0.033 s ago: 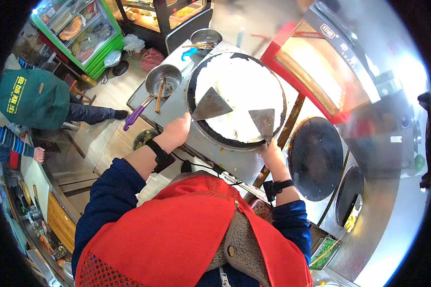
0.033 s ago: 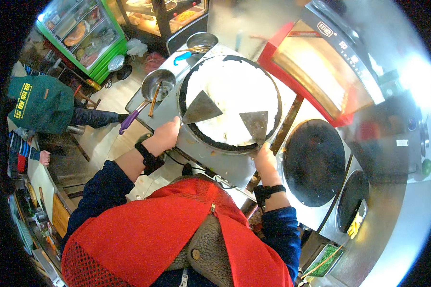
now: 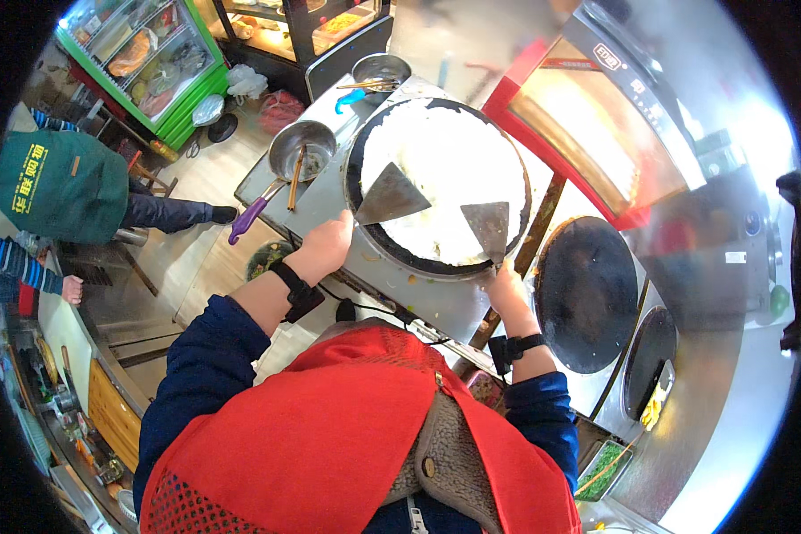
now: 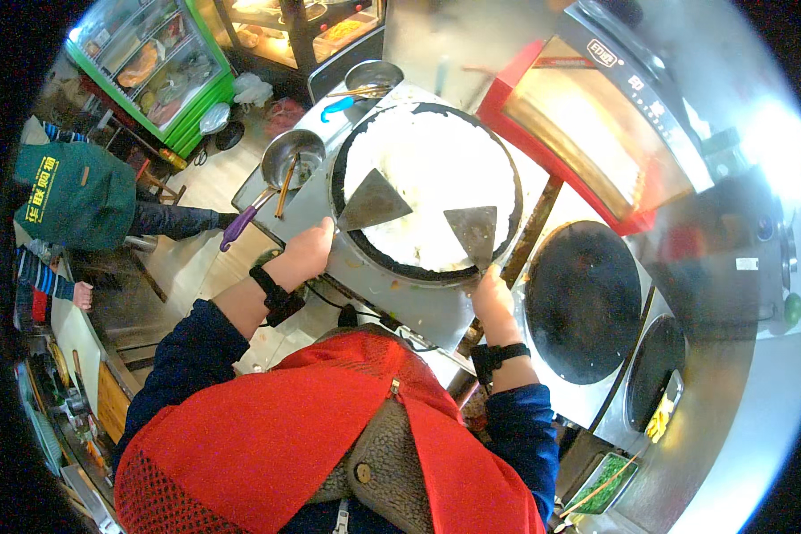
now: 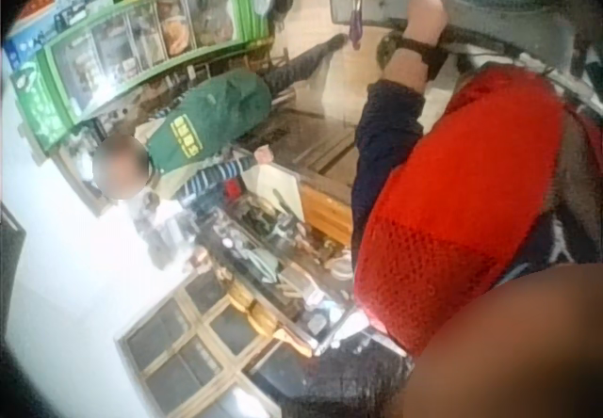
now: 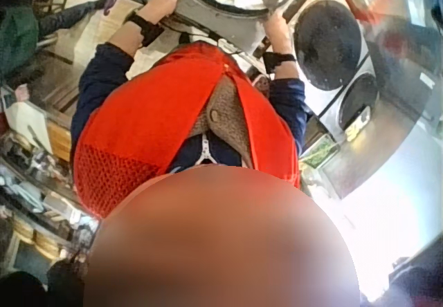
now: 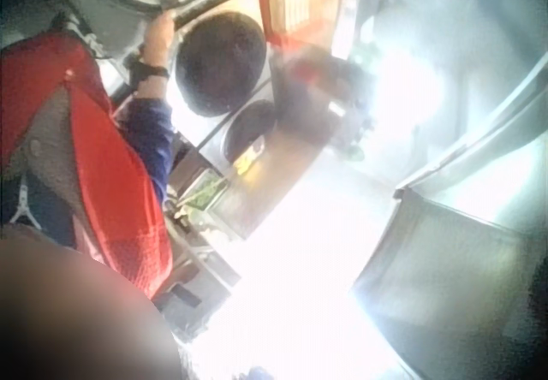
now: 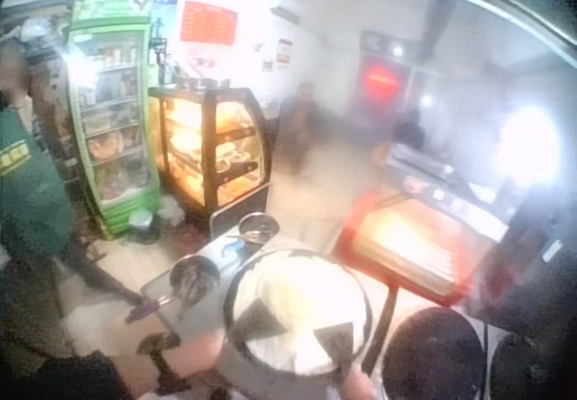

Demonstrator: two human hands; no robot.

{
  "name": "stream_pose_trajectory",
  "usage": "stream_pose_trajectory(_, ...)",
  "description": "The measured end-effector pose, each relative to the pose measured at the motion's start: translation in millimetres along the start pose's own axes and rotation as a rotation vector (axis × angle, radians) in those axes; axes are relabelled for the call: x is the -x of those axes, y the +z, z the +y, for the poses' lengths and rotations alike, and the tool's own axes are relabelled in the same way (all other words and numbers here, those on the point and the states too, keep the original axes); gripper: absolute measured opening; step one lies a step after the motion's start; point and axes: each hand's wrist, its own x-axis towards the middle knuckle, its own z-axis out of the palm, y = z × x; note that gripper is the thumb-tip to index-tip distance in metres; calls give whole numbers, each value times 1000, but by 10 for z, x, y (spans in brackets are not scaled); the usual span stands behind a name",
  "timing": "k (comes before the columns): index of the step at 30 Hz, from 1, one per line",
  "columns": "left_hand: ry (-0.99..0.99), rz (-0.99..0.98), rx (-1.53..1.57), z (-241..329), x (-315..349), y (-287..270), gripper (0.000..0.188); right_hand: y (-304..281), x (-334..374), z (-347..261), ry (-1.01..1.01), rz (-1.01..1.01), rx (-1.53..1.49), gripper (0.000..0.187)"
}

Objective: The person adds a mixture of chopped vegetables and egg onto a thin crepe on a round griddle, spreads it evenly with chopsticks, then folds the crepe in half using two metal spatulas. The crepe is folded again and held in place while cooking.

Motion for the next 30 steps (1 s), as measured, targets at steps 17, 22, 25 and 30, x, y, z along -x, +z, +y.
stream_pose_trajectory(17,-31,-13,-71,8,-23,25,15,111,-77,85,47,-14,-49,50)
stream_pose_trajectory(22,-25,-2,-89,1,-29,41,14,141,-101,116,39,-10,-62,49)
stream_pose_trajectory(25,-39,-13,-101,-1,-32,48,14,138,-90,102,36,-11,-61,50)
stream_pose_trajectory(30,-50,-51,-129,-22,-50,59,21,77,-43,60,45,15,-86,47)
